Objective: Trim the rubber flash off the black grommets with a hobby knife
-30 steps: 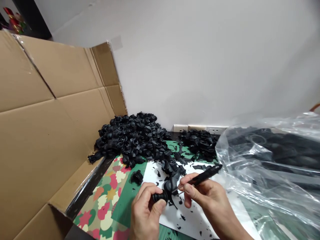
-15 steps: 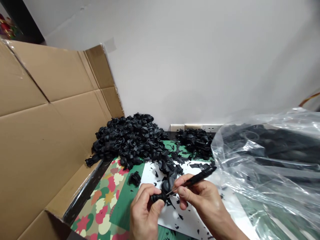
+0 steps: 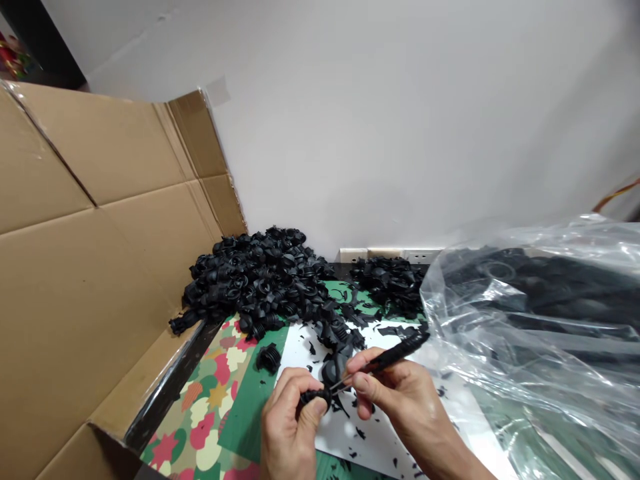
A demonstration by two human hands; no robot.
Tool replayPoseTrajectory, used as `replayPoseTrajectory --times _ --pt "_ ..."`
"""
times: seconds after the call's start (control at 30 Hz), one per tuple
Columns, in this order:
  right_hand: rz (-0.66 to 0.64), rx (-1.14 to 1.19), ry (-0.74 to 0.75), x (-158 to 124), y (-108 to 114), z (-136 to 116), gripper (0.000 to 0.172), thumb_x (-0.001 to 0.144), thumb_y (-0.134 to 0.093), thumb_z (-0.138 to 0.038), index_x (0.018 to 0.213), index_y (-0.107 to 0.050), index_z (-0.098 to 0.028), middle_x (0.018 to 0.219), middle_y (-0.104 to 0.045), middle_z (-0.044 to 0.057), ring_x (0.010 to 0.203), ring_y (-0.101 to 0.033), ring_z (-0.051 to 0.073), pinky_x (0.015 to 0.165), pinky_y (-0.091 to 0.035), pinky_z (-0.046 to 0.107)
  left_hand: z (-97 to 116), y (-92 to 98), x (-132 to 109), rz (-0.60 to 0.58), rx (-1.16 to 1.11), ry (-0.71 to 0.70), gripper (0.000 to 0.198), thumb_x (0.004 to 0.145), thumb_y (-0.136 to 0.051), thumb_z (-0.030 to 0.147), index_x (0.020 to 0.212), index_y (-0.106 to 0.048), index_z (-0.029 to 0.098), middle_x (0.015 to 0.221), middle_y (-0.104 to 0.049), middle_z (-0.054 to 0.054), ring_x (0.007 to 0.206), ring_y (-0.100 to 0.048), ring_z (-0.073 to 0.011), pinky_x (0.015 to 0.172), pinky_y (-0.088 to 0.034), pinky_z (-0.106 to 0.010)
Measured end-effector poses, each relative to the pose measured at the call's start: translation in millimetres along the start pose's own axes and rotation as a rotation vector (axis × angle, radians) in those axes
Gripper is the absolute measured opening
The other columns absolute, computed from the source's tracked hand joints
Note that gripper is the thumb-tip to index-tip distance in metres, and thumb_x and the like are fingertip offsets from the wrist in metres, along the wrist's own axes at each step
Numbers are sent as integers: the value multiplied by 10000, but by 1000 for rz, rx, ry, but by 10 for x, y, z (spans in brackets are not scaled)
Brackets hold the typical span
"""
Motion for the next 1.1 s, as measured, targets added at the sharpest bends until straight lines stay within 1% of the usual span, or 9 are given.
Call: replayPoseTrajectory --times 0.2,0.37,0.57,0.8,1.0,1.1 --pt "1 12 -3 -7 -6 4 253 641 -764 -378 709 -666 -154 478 -593 -24 420 -531 110 472 -406 226 -21 -23 -8 -22 -2 -1 86 807 -564 203 765 -638 212 784 -607 -32 745 -578 -196 615 -446 -261" --pt "21 -2 -15 -21 -26 2 261 635 -762 -383 713 -669 -153 463 -594 -21 423 -523 114 474 -405 232 -11 -40 -9 -34 -9 -16 81 802 -572 193 764 -640 211 754 -589 -14 692 -564 -171 603 -434 -248" --pt "27 -15 -28 -15 -34 16 274 626 -759 -392 695 -663 -144 437 -577 -22 407 -508 116 465 -401 241 4 -50 -6 -20 -24 -14 64 790 -593 203 755 -646 206 751 -598 -21 679 -575 -175 585 -447 -248" --pt "39 -32 -31 -23 -14 33 272 625 -754 -401 676 -655 -153 403 -555 -32 384 -500 122 442 -407 245 3 -51 -12 -8 5 -18 59 784 -594 213 759 -646 207 767 -603 -37 693 -576 -186 600 -464 -261" --pt "64 -53 -33 -32 -28 44 277 641 -745 -407 689 -654 -150 383 -551 -34 379 -490 120 454 -397 246 -6 -68 -27 16 25 -62 92 772 -582 146 774 -640 217 774 -595 -25 714 -582 -177 612 -462 -249" --pt "17 18 -48 -39 -62 53 292 640 -748 -424 665 -648 -151 361 -529 -45 352 -458 101 462 -381 242 -23 -91 -28 -1 23 -63 93 772 -586 140 766 -642 214 757 -586 -22 691 -579 -173 599 -458 -251"
Point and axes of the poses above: each hand's wrist, its own x-axis towards the middle knuckle, its own y-axis out of the back of the hand, z = x × y, the point moved 6 cm from there along x, towards the middle knuckle
